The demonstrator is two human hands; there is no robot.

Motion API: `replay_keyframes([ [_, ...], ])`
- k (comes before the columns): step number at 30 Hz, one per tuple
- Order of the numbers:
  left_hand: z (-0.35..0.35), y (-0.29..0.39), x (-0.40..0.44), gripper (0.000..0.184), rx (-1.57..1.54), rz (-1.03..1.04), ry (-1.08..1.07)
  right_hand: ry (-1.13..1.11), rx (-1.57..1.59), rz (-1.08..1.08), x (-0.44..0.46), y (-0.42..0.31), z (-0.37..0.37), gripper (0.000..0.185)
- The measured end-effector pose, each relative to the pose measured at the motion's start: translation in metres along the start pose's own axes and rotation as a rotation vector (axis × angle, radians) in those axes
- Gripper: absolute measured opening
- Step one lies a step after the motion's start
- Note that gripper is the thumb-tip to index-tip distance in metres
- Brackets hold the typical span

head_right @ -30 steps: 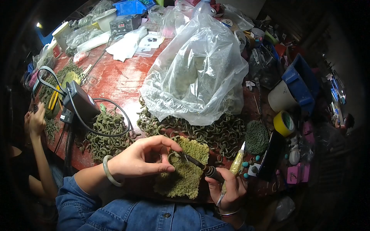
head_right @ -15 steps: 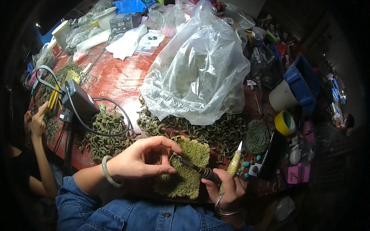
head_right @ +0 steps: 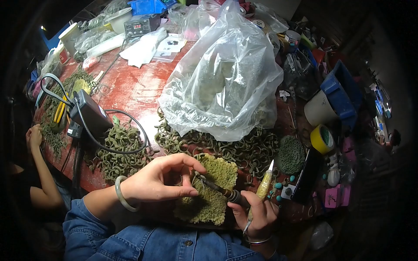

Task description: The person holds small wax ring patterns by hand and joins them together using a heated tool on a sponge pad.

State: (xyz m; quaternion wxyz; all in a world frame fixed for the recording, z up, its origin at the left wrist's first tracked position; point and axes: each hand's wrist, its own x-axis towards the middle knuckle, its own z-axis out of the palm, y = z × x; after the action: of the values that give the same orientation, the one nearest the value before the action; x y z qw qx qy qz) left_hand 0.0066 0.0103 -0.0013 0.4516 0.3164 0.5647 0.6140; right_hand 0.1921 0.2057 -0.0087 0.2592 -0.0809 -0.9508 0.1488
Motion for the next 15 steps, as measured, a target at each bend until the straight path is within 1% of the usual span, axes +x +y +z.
replay_keyframes([
  [12,-0.0003,-0.0003,-0.0003,0.043,0.016,-0.004,0.006,0.006,0.007,-0.017,-0.0004,0.0032,0.0014,0.034],
  [15,-0.0004,-0.0008,-0.0003,0.042,0.009,-0.001,0.005,0.037,-0.018,-0.045,-0.0017,0.0062,0.0028,0.035],
])
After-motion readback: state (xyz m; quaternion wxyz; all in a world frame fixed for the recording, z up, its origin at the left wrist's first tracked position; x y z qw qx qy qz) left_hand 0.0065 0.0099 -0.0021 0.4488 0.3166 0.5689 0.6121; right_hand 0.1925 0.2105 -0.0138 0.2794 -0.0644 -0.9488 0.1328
